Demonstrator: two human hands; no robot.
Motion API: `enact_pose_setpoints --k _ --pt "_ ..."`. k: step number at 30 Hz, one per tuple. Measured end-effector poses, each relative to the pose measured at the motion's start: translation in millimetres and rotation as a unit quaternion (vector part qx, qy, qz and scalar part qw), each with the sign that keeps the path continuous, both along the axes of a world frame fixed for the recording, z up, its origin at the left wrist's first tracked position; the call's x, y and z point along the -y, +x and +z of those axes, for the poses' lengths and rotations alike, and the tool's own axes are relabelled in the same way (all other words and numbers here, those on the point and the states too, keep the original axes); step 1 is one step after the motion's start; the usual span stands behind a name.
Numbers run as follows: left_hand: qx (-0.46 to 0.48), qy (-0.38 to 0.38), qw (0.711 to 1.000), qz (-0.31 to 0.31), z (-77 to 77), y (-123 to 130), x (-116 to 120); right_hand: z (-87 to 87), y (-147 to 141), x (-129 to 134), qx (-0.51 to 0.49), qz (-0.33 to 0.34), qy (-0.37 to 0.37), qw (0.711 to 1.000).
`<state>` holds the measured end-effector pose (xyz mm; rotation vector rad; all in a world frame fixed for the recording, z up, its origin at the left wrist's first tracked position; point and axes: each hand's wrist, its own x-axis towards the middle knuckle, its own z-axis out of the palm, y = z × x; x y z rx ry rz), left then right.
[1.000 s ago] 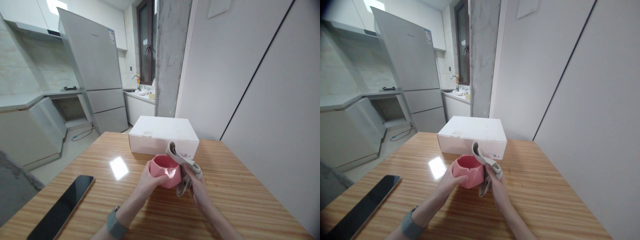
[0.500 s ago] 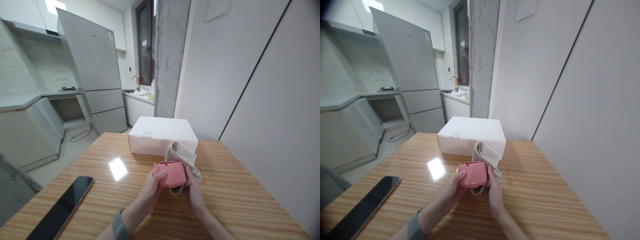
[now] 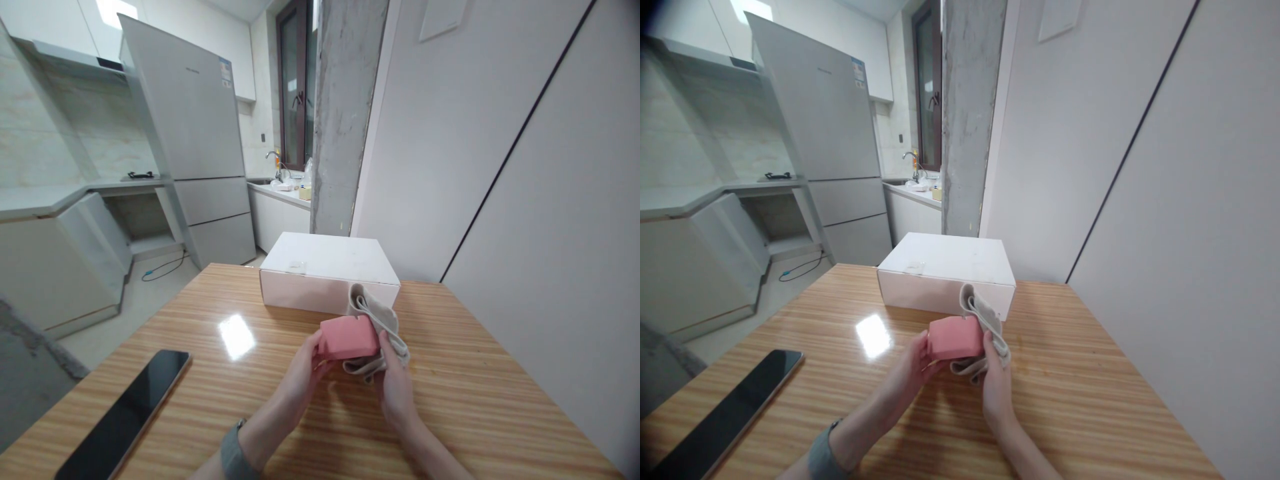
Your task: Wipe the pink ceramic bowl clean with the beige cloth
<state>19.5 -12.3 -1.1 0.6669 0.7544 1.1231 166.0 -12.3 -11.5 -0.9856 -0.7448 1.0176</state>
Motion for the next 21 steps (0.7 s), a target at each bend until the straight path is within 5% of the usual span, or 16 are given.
enact_pose_setpoints --k 5,10,14,17,21 --pt "-0.068 0.034 0.997 0.034 4.2 3 7 22.3 4 0 -0.176 0.103 -0.026 0.979" --pt "0.027 0.070 0.994 -0.083 5.0 2 10 21.2 -2 4 -0.177 0.132 -0.022 0.975" --pt "0.038 0.094 0.994 -0.041 7.0 0 10 6.4 0 9 -0.099 0.067 -0.030 0.992" --pt "-0.003 0.112 0.994 0.020 6.8 0 7 1.2 3 17 0.049 0.038 0.020 0.998" --pt "-0.102 0.110 0.984 0.095 1.2 0 2 3.2 1 20 0.235 0.101 0.173 0.951"
